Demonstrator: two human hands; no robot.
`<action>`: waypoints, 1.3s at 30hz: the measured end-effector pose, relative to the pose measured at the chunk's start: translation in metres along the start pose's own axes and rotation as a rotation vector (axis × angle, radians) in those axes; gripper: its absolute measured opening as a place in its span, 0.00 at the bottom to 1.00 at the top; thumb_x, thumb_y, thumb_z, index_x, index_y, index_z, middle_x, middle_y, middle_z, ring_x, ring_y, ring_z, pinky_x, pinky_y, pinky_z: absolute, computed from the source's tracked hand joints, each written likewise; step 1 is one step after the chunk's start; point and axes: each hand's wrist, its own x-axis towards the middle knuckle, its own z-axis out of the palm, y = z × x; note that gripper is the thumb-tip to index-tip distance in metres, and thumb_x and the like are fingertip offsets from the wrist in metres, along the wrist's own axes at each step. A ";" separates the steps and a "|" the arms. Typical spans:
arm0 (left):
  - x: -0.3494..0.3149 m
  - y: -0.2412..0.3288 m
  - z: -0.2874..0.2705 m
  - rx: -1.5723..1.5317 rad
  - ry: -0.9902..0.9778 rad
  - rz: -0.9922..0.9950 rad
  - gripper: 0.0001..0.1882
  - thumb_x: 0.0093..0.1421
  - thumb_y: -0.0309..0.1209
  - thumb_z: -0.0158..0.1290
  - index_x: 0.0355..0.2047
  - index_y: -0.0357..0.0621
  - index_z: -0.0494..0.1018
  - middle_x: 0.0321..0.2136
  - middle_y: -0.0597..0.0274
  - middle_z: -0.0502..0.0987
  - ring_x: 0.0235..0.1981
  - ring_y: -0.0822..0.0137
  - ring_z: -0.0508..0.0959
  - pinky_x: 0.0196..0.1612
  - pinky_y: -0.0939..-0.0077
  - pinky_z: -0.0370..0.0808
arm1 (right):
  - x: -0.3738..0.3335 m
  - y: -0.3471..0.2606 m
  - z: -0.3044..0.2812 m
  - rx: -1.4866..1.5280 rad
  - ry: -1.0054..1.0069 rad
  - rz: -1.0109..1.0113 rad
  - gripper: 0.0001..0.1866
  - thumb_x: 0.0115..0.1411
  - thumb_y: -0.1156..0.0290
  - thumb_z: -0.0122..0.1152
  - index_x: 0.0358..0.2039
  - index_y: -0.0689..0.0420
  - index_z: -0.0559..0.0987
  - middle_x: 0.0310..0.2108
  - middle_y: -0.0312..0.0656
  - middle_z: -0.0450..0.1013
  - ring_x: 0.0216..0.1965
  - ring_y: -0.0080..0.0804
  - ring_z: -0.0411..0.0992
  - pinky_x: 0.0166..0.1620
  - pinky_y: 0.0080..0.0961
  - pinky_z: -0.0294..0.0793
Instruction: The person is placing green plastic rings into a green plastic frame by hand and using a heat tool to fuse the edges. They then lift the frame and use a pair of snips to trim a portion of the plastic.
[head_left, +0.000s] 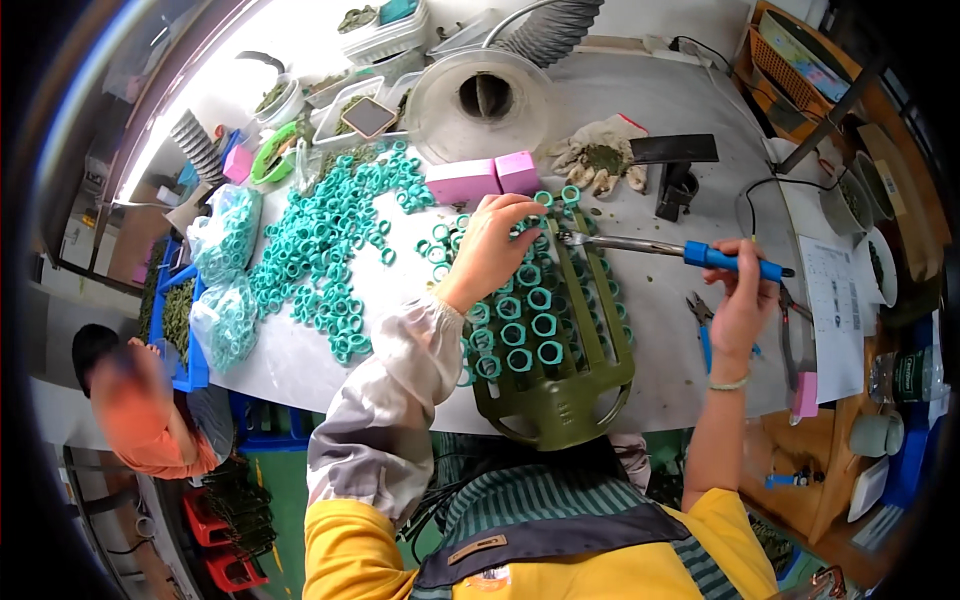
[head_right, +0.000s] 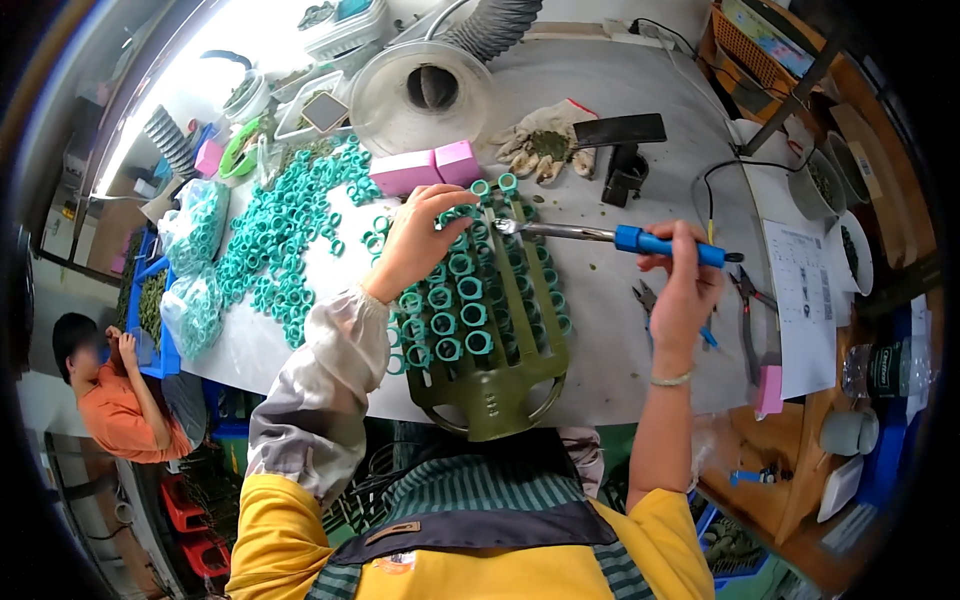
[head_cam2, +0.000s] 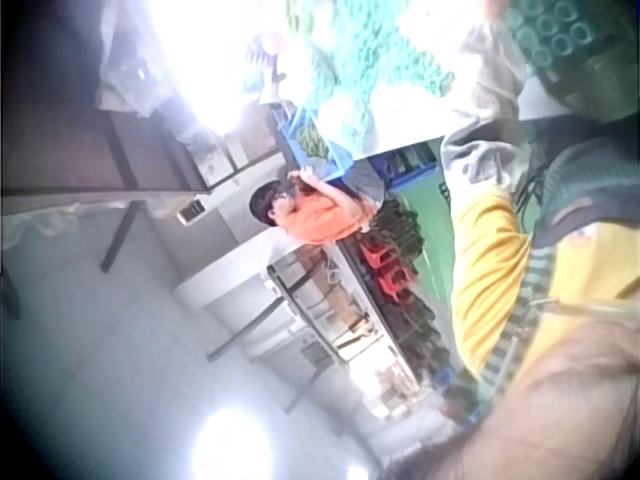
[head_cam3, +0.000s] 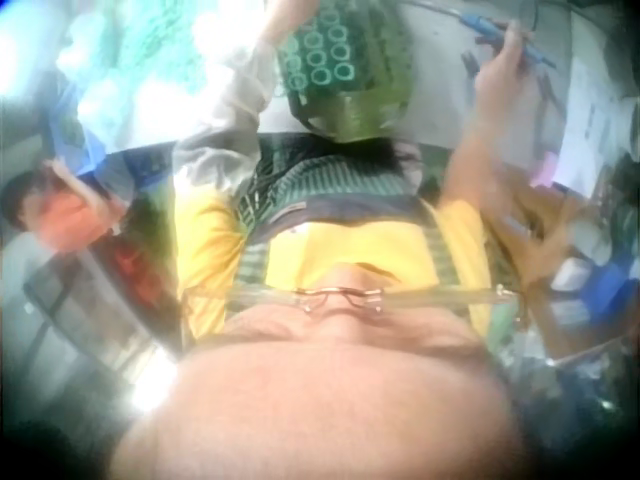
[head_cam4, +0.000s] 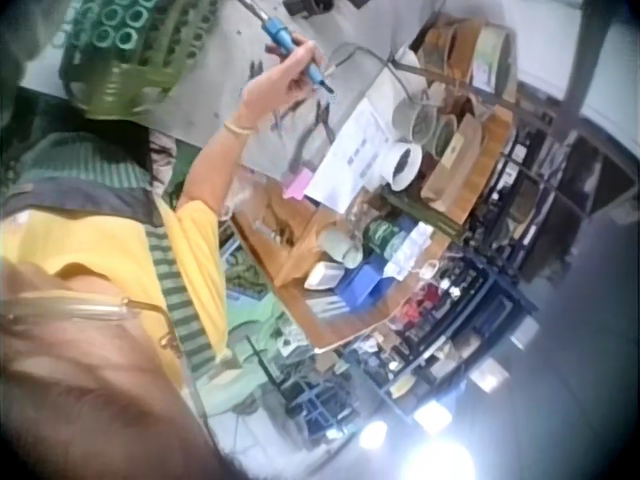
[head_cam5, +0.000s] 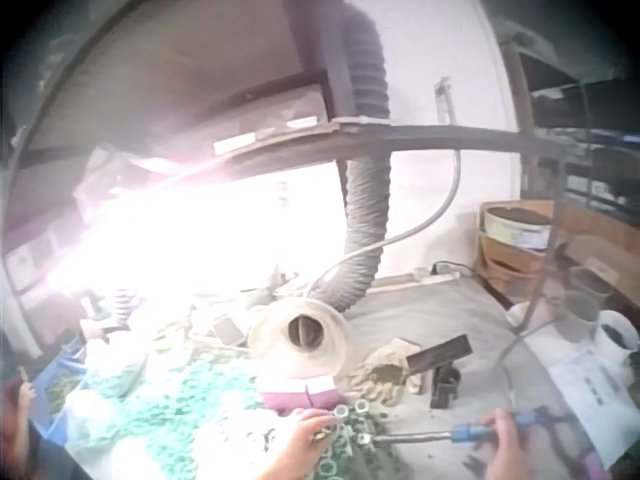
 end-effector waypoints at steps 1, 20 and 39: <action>0.002 -0.002 0.006 0.019 -0.002 -0.009 0.14 0.56 0.25 0.60 0.44 0.44 0.78 0.44 0.58 0.78 0.46 0.55 0.75 0.49 0.64 0.72 | 0.001 0.005 0.003 0.011 -0.010 0.016 0.14 0.67 0.66 0.54 0.31 0.63 0.79 0.32 0.43 0.78 0.23 0.23 0.74 0.28 0.19 0.74; -0.066 -0.110 -0.085 0.363 0.246 -0.252 0.11 0.57 0.24 0.55 0.41 0.41 0.74 0.36 0.53 0.76 0.42 0.51 0.75 0.46 0.59 0.73 | -0.004 -0.022 -0.016 0.050 0.081 0.018 0.14 0.66 0.66 0.54 0.28 0.63 0.77 0.32 0.44 0.76 0.21 0.24 0.69 0.26 0.19 0.69; -0.097 -0.165 -0.123 0.338 0.283 -0.745 0.11 0.59 0.37 0.56 0.34 0.42 0.79 0.30 0.52 0.81 0.32 0.53 0.81 0.38 0.63 0.76 | -0.011 -0.032 -0.011 0.009 0.124 0.049 0.13 0.65 0.64 0.55 0.27 0.58 0.77 0.33 0.39 0.76 0.22 0.20 0.67 0.24 0.16 0.66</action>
